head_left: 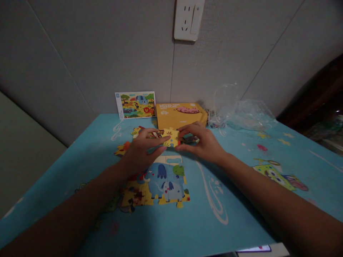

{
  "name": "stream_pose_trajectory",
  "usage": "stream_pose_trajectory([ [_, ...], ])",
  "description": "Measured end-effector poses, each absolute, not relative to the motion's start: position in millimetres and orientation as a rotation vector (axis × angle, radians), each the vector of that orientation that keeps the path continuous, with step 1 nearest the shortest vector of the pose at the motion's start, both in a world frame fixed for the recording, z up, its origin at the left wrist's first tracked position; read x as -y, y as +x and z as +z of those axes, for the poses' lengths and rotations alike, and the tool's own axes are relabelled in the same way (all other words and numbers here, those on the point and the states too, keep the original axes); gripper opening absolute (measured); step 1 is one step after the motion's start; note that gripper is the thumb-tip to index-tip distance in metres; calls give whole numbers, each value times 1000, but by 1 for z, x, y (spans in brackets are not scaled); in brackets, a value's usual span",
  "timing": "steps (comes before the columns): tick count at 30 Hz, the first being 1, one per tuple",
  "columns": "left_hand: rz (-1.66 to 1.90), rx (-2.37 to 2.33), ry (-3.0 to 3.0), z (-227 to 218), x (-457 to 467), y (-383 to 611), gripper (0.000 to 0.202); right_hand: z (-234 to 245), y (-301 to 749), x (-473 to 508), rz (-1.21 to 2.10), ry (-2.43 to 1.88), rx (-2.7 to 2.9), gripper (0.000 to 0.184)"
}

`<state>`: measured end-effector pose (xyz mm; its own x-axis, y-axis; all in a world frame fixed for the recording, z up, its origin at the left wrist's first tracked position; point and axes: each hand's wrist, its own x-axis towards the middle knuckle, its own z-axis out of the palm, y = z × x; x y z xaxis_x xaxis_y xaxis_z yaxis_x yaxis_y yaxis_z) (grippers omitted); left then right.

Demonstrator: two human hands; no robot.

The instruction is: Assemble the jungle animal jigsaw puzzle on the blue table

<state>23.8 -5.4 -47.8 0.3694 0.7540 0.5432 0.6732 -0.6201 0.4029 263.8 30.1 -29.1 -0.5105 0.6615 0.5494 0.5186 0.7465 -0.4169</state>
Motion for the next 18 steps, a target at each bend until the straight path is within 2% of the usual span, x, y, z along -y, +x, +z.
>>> stream_pose_trajectory([
  [5, 1180, -1623, 2476, -50, -6, 16, 36, -41, 274, -46, 66, -1338, 2101, 39],
  [8, 947, -1847, 2469, -58, -13, 11, 37, -47, 278, -51, 132, -1509, 2162, 45],
  [12, 694, -2080, 2329, -68, -13, 9, 48, -43, 278, -51, 243, -1587, 2202, 44],
  [18, 776, -2085, 2317, -68, -10, 12, 46, -32, 276, -46, 243, -1700, 2090, 37],
])
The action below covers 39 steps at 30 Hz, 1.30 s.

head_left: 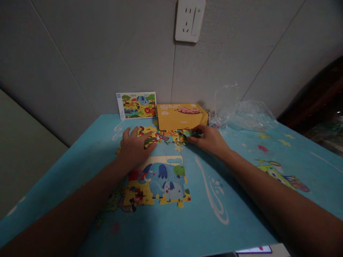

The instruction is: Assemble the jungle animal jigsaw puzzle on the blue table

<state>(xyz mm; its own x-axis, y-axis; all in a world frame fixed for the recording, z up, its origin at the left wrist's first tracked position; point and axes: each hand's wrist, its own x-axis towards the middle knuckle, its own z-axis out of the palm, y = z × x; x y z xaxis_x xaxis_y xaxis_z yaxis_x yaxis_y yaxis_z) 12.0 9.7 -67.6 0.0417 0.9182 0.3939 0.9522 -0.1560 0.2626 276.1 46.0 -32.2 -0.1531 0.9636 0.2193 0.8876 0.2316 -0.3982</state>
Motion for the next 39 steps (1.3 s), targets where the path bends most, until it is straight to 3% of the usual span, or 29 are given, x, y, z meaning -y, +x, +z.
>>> stream_pose_trajectory([
  [6, -951, 1645, -2466, -54, -8, 18, 57, -28, 277, -47, 251, -1649, 1918, 34],
  [10, -1086, 1559, -2673, -48, 2, 24, 63, -30, 269, -36, 285, -1221, 2029, 35],
  [15, -1351, 1534, -2812, -52, 7, 31, 31, -34, 255, -17, 315, -790, 2325, 50],
  [19, -1555, 1695, -2548, -52, -1, 27, 28, -35, 262, -25, 234, -804, 2264, 51],
  [22, -1463, 1965, -2189, -50, -9, 19, 33, -38, 276, -42, 95, -969, 2180, 36],
  [26, -944, 2064, -2183, -53, -16, 12, 31, -45, 287, -58, 75, -1199, 2304, 35],
  [29, -760, 2038, -2166, -57, -17, 12, 34, -49, 287, -60, 105, -1285, 2408, 33],
  [35, -828, 1943, -2126, -63, -15, 14, 34, -47, 286, -59, 117, -1351, 2440, 28],
  [39, -1023, 1778, -2091, -62, -15, 14, 32, -43, 288, -59, 120, -1422, 2403, 34],
])
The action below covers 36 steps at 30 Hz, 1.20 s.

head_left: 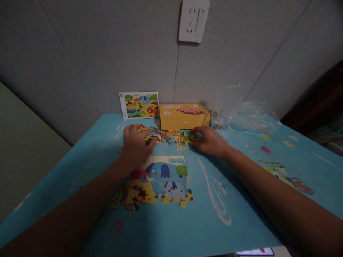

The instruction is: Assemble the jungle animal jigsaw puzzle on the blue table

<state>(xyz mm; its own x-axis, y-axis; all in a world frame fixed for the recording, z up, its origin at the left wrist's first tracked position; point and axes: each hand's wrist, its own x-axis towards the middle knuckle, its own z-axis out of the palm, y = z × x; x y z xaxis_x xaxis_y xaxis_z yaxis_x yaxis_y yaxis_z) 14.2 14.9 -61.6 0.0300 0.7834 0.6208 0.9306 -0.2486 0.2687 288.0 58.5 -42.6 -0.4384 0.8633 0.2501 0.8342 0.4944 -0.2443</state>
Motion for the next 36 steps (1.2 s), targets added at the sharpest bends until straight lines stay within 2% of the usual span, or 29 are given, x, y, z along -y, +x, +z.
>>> stream_pose_trajectory([
  [6, -1334, 1491, -2456, -47, -5, 21, 34, -36, 278, -46, 134, -1165, 2213, 37],
  [9, -1238, 1337, -2808, -43, 7, 29, 41, -34, 262, -29, 192, -977, 2151, 40],
  [12, -1192, 1318, -2887, -42, 14, 34, 27, -33, 248, -14, 336, -802, 2248, 38],
  [14, -1231, 1354, -2879, -42, 15, 34, 24, -34, 246, -10, 449, -745, 2293, 37],
  [18, -1342, 1418, -2903, -41, 13, 32, 23, -36, 248, -10, 678, -815, 2201, 26],
  [21, -1384, 1451, -2985, -43, 12, 32, 37, -39, 247, -10, 663, -860, 2182, 29],
  [24, -1472, 1550, -2968, -46, 11, 33, 46, -41, 244, -9, 726, -959, 2126, 19],
  [28, -1831, 1705, -2757, -44, 8, 33, 35, -41, 243, -11, 990, -1079, 1892, 30],
  [31, -2068, 1777, -2632, -41, 5, 32, 22, -40, 242, -9, 1090, -1114, 1985, 37],
  [36, -2127, 1830, -2563, -40, 4, 31, 21, -38, 242, -7, 1071, -1040, 2133, 34],
])
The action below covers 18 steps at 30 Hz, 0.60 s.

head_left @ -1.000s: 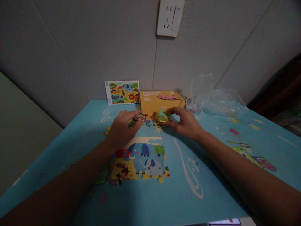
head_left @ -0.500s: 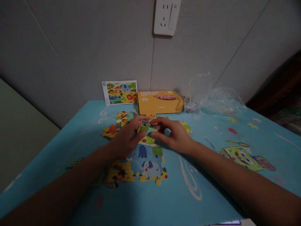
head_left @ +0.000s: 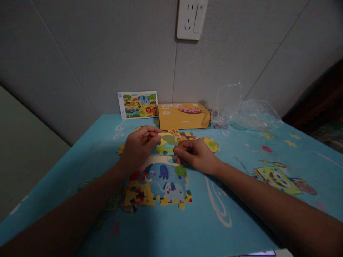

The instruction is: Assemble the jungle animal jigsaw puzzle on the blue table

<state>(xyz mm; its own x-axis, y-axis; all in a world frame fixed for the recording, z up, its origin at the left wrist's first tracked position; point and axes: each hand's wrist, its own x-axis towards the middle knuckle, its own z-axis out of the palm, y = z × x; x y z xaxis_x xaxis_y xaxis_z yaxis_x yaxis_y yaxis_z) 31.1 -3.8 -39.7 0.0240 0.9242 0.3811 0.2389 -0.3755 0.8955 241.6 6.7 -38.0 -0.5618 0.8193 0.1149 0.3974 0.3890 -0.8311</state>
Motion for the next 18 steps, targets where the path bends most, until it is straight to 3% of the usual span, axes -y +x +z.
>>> stream_pose_trajectory([
  [6, 1334, -1200, 1731, -39, 3, 29, 24, -40, 244, -11, 977, -1053, 2089, 33],
  [12, 960, -1115, 2022, -39, 11, 34, 61, -48, 243, -15, 1003, -999, 1826, 32],
  [18, 1019, -1176, 2025, -40, 12, 34, 44, -46, 242, -12, 1137, -953, 1927, 26],
])
